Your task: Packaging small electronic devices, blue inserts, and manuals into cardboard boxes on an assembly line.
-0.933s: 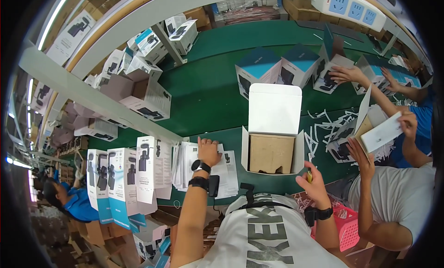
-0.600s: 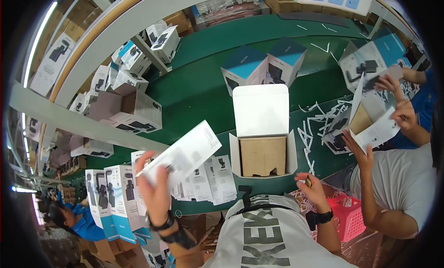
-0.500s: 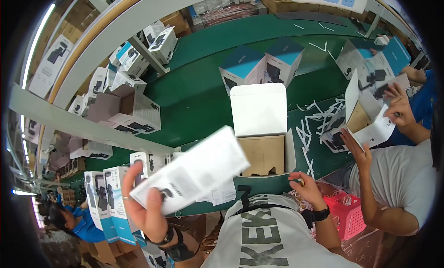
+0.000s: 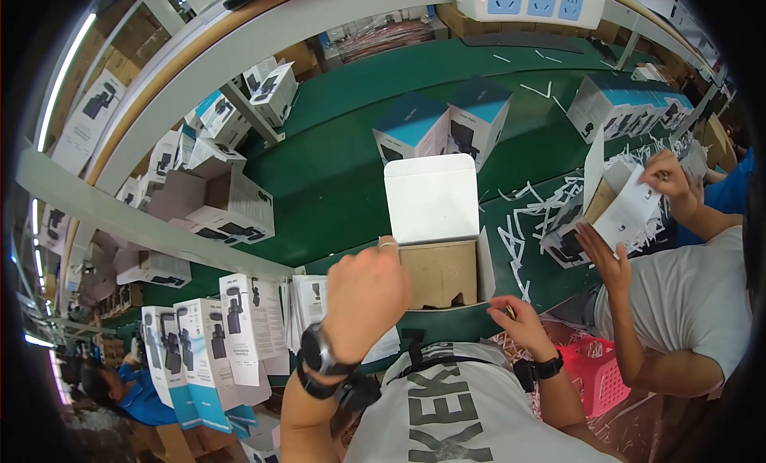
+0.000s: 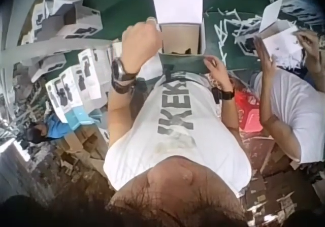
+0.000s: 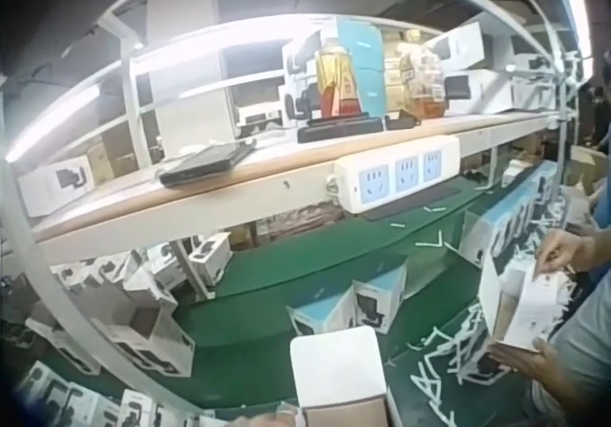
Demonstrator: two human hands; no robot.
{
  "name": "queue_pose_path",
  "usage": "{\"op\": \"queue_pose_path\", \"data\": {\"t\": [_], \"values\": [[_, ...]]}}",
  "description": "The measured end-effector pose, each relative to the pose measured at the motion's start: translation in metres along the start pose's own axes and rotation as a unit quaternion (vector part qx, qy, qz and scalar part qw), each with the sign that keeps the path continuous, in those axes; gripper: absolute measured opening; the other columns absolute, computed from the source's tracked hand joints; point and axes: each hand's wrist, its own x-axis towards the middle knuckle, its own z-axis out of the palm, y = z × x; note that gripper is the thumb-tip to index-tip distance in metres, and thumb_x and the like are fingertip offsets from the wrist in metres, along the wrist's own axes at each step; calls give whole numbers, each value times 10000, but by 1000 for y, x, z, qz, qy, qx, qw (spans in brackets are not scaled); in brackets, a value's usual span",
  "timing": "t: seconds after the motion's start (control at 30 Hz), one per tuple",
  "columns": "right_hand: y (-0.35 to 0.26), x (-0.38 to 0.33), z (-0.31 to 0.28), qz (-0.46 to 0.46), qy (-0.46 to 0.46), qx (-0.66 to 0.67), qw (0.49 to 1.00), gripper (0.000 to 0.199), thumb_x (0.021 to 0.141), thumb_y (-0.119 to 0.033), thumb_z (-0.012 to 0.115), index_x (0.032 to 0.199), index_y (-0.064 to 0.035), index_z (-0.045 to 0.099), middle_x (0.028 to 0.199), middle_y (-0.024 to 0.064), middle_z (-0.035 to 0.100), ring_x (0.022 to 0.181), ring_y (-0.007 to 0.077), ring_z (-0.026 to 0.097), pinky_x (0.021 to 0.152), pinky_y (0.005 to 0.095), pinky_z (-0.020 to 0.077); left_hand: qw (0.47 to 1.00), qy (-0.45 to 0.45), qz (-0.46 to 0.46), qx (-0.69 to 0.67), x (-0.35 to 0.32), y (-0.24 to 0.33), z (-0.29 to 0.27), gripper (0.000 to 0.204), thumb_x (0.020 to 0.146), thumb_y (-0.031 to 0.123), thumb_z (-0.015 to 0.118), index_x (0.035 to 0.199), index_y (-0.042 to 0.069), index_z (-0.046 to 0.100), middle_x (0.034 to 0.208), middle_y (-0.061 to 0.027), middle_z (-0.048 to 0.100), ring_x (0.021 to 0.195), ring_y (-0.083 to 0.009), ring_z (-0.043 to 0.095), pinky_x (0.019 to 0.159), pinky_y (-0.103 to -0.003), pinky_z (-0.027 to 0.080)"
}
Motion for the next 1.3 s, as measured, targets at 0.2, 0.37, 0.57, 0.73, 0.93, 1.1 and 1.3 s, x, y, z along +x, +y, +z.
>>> {"op": "queue_pose_path", "data": {"t": [0.2,0.37,0.57,0.73,0.93,1.1,1.3], "values": [[-13,-2,-8,-16,-1,-59,998,274,1014,-78,709,1270,12,671,1111,48,739,1038,120,684,919,267,537,986,113,-41,-117,-7,-27,53,635,919,299,759,1417,-42,559,963,-141,670,777,-274,674,650,-381,554],[-57,26,-7,-55,54,28,997,298,985,-90,743,1256,8,669,1110,38,729,987,109,664,848,242,524,867,-66,-166,-465,-36,-73,118,765,890,324,815,1504,-5,497,1160,-139,630,831,-254,625,723,-341,552],[-97,53,29,-54,61,8,997,407,930,-129,803,1286,-3,652,1147,33,700,981,102,650,787,246,518,937,159,133,-282,-23,-15,111,831,904,280,800,1588,8,416,1626,-236,420,1442,-391,477,1155,-469,441],[-86,67,36,-207,128,-207,948,470,924,-197,808,1332,-44,631,1141,90,683,825,211,700,727,326,545,972,55,210,-86,-19,21,143,902,880,306,814,1621,30,379,1671,-238,367,1556,-421,336,1272,-504,285],[-102,70,13,-281,109,-266,916,243,964,-149,733,1182,-42,720,1006,164,739,778,322,731,690,353,565,976,70,205,-34,-18,14,164,880,873,340,808,1607,55,416,1682,-218,362,1540,-417,361,1264,-517,297],[-115,68,16,-272,168,-312,895,166,976,-151,715,1106,-54,752,925,159,752,811,341,738,685,375,575,974,72,211,-43,-18,14,164,863,891,338,793,1611,50,412,1680,-223,365,1536,-439,360,1258,-534,299],[-118,69,16,-279,176,-351,877,159,953,-148,735,1084,-61,750,889,133,751,768,336,731,663,394,572,974,73,208,-44,-17,16,163,853,885,338,798,1600,51,433,1668,-224,388,1526,-441,377,1251,-534,313]]}}
